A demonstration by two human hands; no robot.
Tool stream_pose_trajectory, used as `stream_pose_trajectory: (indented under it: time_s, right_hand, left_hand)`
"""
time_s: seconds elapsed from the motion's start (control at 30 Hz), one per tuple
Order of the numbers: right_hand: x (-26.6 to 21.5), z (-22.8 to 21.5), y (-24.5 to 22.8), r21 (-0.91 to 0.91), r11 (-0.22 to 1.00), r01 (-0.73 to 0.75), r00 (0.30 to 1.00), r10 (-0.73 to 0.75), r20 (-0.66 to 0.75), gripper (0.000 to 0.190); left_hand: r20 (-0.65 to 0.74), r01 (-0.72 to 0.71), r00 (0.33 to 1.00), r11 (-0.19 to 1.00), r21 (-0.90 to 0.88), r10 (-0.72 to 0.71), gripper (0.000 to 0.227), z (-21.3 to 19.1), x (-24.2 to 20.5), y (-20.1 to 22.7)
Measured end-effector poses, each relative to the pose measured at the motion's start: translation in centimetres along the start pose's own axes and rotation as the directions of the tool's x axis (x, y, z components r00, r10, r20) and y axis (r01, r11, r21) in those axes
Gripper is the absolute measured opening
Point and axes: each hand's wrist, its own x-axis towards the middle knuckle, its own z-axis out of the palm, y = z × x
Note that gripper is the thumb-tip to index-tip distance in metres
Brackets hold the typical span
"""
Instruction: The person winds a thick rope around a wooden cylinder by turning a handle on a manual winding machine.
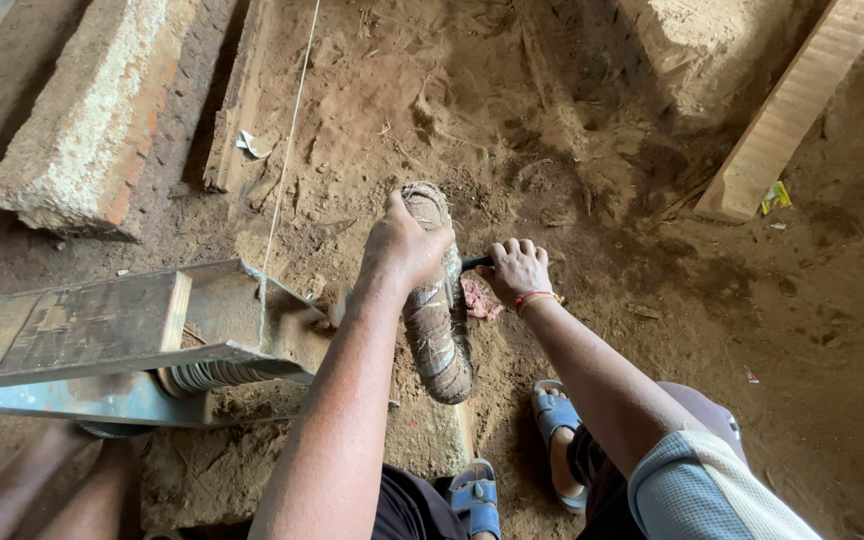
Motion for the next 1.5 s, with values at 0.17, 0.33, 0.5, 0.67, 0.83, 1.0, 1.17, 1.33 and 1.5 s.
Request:
stream_pose_trajectory:
  time_s: [0.17, 0.33, 0.5, 0.67, 0.83, 1.0, 1.17, 1.33, 1.5]
  right_hand:
    - [-0.7, -0.1, -0.2, 0.003, 1.000, -0.024, 0.999, 0.024, 0.027, 0.044]
    - [-1.5, -0.1, -0.4, -0.006, 1.000, -0.021, 1.000, 0.021, 0.004, 0.046]
    - [-2.6, -0.1, -0.6, 0.020, 0.998, -0.052, 0.997, 0.050, 0.060, 0.046]
    - [-3.0, 0.3, -0.6, 0.019, 0.998, -0.057, 0.996, 0.056, 0.070, 0.048]
    - [-3.5, 0.1, -1.0, 0.011, 0.996, -0.085, 0.989, 0.083, 0.123, 0.049]
    - [-4.1, -0.4, -1.4, 0.008, 0.991, -0.135, 0.975, 0.132, 0.181, 0.049]
    - [-5.1, -0.1, -1.6, 0.017, 0.991, -0.132, 0.980, 0.128, 0.149, 0.051]
    - [-5.8, -0.5, -1.9, 0.011, 0.987, -0.158, 0.968, 0.153, 0.198, 0.064]
    - [-6.4, -0.1, -1.6, 0.011, 0.988, -0.156, 0.970, 0.151, 0.193, 0.057]
  left_hand:
    - [0.016, 0.022, 1.000, 0.999, 0.033, -0.022, 0.106, -0.2, 1.2, 0.5]
    - [0.021, 0.064, 0.998, 0.998, 0.004, -0.065, 0.106, -0.2, 2.3, 0.6]
    - [0.022, 0.036, 0.999, 0.998, 0.048, -0.037, 0.096, -0.5, 4.0, 0.7]
    - [0.009, 0.026, 1.000, 0.996, 0.083, -0.027, 0.078, -0.7, 5.2, 0.8]
    - [0.071, 0.042, 0.996, 0.996, 0.082, -0.048, 0.067, -0.4, 6.7, 0.7]
    - [0.092, 0.044, 0.994, 0.989, 0.140, -0.057, 0.061, -0.1, 8.5, 0.7]
    - [0.116, 0.070, 0.990, 0.991, 0.118, -0.084, 0.055, 0.1, 10.3, 0.4]
    - [0.186, 0.071, 0.977, 0.981, 0.182, -0.105, 0.053, 0.6, 12.8, 0.3]
    - [0.132, 0.040, 0.989, 0.972, 0.231, -0.072, 0.054, 0.5, 12.8, 0.8]
